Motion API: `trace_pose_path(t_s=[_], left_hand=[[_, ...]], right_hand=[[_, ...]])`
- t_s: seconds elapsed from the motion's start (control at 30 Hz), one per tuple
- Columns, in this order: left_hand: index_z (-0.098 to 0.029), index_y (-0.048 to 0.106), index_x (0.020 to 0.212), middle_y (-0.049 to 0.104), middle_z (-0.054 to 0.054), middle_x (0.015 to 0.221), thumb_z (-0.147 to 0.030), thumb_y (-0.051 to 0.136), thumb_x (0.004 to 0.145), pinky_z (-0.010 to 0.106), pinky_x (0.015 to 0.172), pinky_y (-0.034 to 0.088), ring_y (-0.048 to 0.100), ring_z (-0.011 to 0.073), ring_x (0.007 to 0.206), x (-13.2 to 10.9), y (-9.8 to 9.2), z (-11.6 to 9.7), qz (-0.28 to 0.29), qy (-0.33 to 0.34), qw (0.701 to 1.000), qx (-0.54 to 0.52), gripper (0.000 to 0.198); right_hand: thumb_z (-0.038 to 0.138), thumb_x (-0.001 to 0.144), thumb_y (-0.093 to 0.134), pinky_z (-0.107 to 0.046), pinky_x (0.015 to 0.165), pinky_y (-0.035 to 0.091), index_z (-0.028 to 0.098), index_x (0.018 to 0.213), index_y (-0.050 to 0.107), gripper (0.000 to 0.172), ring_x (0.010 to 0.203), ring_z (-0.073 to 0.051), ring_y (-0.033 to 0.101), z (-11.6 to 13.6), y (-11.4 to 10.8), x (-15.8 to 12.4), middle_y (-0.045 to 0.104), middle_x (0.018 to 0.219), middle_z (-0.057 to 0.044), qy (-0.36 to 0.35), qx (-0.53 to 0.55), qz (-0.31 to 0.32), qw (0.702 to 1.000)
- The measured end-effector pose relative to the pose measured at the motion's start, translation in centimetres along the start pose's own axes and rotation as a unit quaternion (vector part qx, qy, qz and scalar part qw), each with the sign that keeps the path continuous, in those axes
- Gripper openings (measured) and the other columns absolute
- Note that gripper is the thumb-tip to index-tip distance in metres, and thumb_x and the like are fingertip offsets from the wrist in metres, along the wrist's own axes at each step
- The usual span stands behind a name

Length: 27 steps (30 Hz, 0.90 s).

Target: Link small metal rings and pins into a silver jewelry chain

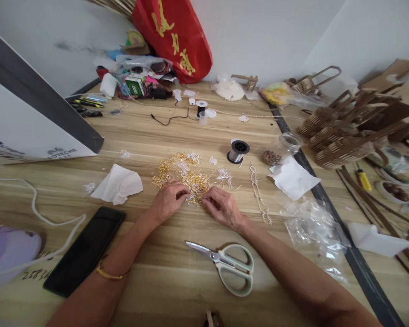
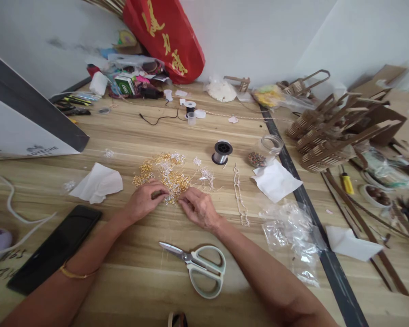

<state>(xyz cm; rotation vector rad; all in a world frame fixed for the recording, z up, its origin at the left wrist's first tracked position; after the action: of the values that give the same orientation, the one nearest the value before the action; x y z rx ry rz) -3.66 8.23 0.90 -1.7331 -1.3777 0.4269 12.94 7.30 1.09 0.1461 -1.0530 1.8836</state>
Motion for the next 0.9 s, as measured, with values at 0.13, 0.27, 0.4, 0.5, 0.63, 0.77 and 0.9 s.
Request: trace_pose_path(t_s=[0.13, 0.27, 0.4, 0.5, 0.63, 0.77, 0.9], left_hand=[[-0.018, 0.068, 0.077, 0.071, 0.003, 0.079, -0.015, 0.059, 0.079, 0.033, 0.081, 0.043, 0.06, 0.0183, 0.081, 0.1, -0.3, 0.2, -0.015, -0.011, 0.999, -0.034, 0.009], [-0.017, 0.069, 0.077, 0.071, 0.004, 0.08, -0.018, 0.059, 0.079, 0.033, 0.082, 0.044, 0.061, 0.0182, 0.08, 0.2, -0.8, 0.1, -0.031, -0.029, 0.996, -0.08, 0.01], [-0.016, 0.07, 0.079, 0.071, 0.006, 0.082, -0.023, 0.06, 0.078, 0.029, 0.075, 0.047, 0.063, 0.0178, 0.079, 0.1, -1.0, 0.1, -0.035, -0.081, 0.984, -0.156, 0.013], [-0.014, 0.071, 0.08, 0.071, 0.006, 0.08, -0.027, 0.062, 0.076, 0.027, 0.069, 0.049, 0.064, 0.0172, 0.076, 0.0, -0.7, 0.5, -0.025, -0.113, 0.97, -0.216, 0.015], [-0.014, 0.07, 0.08, 0.071, 0.006, 0.08, -0.028, 0.065, 0.074, 0.027, 0.069, 0.049, 0.064, 0.0167, 0.076, -0.1, -0.2, 1.1, -0.018, -0.123, 0.96, -0.251, 0.016], [-0.014, 0.069, 0.08, 0.071, 0.006, 0.079, -0.029, 0.065, 0.073, 0.027, 0.069, 0.05, 0.064, 0.0162, 0.074, -0.1, -0.1, 1.4, -0.024, -0.121, 0.961, -0.247, 0.017], [-0.014, 0.068, 0.08, 0.071, 0.006, 0.08, -0.027, 0.063, 0.074, 0.027, 0.068, 0.05, 0.064, 0.0166, 0.075, -0.1, -0.5, 1.0, -0.033, -0.11, 0.972, -0.204, 0.015]], right_hand=[[0.018, 0.09, 0.048, -0.025, 0.056, 0.039, 0.017, 0.086, 0.056, 0.009, 0.063, -0.013, 0.049, 0.0, -0.1, 0.0, 0.057, 0.074, -0.004, -0.001, 0.0, 0.0, 1.0], [0.018, 0.09, 0.048, -0.025, 0.057, 0.039, 0.017, 0.086, 0.056, 0.009, 0.064, -0.013, 0.049, 0.1, -0.1, 0.1, 0.057, 0.074, -0.004, -0.001, 0.005, 0.001, 1.0], [0.018, 0.09, 0.048, -0.025, 0.057, 0.04, 0.017, 0.087, 0.056, 0.009, 0.064, -0.013, 0.049, 0.1, -0.1, 0.1, 0.057, 0.075, -0.004, -0.002, 0.004, 0.002, 1.0], [0.018, 0.09, 0.048, -0.024, 0.057, 0.039, 0.017, 0.086, 0.056, 0.009, 0.064, -0.013, 0.049, 0.2, -0.2, 0.1, 0.057, 0.074, -0.004, -0.003, 0.002, 0.0, 1.0], [0.017, 0.089, 0.048, -0.024, 0.057, 0.039, 0.017, 0.085, 0.056, 0.009, 0.063, -0.013, 0.049, 0.2, -0.2, 0.1, 0.057, 0.073, -0.004, -0.002, 0.002, -0.002, 1.0], [0.018, 0.09, 0.048, -0.025, 0.058, 0.04, 0.017, 0.085, 0.056, 0.009, 0.064, -0.013, 0.049, 0.1, -0.1, 0.1, 0.057, 0.073, -0.004, -0.002, -0.001, -0.001, 1.0], [0.019, 0.09, 0.048, -0.025, 0.058, 0.04, 0.017, 0.086, 0.056, 0.009, 0.065, -0.013, 0.05, 0.0, -0.1, 0.0, 0.057, 0.075, -0.004, -0.003, 0.0, -0.001, 1.0]])
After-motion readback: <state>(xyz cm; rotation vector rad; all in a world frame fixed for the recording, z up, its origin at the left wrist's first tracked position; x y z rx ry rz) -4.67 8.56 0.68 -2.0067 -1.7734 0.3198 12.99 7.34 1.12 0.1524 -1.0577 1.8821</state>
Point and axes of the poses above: each hand's wrist, its own x-axis towards the middle knuckle, its own y-axis out of the palm, z = x × y, the point moved 5 cm from there along x, towards the middle knuckle
